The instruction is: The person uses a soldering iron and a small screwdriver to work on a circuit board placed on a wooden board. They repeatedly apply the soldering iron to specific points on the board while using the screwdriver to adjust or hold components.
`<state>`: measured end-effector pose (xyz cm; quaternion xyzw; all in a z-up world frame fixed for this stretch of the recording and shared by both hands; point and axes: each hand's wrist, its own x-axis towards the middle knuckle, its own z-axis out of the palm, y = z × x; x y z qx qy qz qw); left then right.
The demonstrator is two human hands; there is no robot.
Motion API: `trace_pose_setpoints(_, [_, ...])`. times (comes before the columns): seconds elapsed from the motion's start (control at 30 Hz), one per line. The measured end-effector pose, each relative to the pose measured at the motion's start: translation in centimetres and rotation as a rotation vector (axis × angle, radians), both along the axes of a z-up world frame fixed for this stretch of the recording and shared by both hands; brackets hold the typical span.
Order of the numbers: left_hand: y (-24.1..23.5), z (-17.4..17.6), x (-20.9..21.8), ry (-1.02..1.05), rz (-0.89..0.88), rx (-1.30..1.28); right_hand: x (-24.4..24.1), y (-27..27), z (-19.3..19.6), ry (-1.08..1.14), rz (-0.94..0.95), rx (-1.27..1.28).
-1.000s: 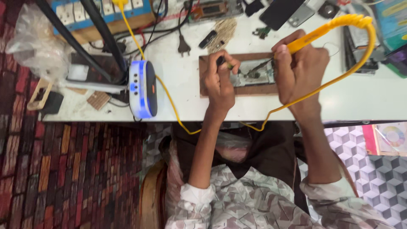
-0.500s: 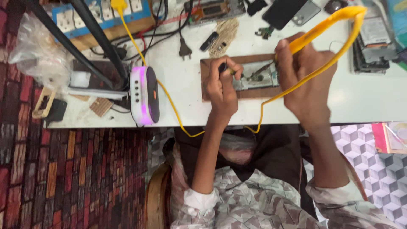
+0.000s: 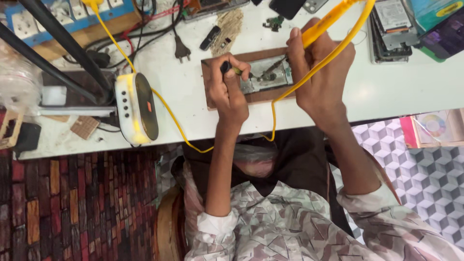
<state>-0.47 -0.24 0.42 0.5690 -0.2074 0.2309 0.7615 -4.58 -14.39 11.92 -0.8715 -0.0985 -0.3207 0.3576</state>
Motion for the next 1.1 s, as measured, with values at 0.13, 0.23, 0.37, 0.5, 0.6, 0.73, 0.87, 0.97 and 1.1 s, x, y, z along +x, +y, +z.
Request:
trace_pose_setpoints(0.13, [0.0, 0.2, -0.1, -0.003, -0.016, -0.020, 0.1, -0.4, -0.3, 0.033, 0.015, 0.053])
trace_pose_setpoints(0.23, [0.2, 0.1, -0.1, 0.006, -0.014, -0.009, -0.3, -0.9, -1.1, 0.043, 0.034, 0.062])
trace_pose_setpoints(0.37, [-0.1, 0.0, -0.2, -0.004, -0.018, -0.037, -1.1, -1.7, -3.7, -0.098, -0.019, 0.179])
trace_pose_setpoints(0.5, [-0.1, 0.2, -0.2, 0.007, -0.025, -0.056, -1.2, -4.3, -6.5, -0.225, -0.129, 0.700])
trace_pose_setpoints(0.6, [-0.2, 0.3, -0.2, -0.004, -0.040, -0.055, -1.3, -7.7, -8.2, -0.282, -0.252, 1.007])
trace_pose_setpoints(0.73, [-0.1, 0.1, -0.5, 0.046, -0.016, -0.048, -1.7, -10.8, -10.0, -0.314, -0.333, 1.062])
trace_pose_setpoints(0.87, [-0.5, -0.3, -0.4, 0.069, -0.012, -0.090, -2.2, -11.3, -11.2, -0.221, -0.306, 0.989])
trace_pose_setpoints(0.97, [-0.5, -0.4, -0.5, 0.119, -0.015, -0.117, -2.3, -10.7, -11.8, -0.174, -0.231, 0.933])
trace_pose_setpoints(1.1, [-0.5, -0.5, -0.4, 0.135, 0.065, -0.033, -2.6, -10.1, -12.3, -0.156, -0.157, 0.739])
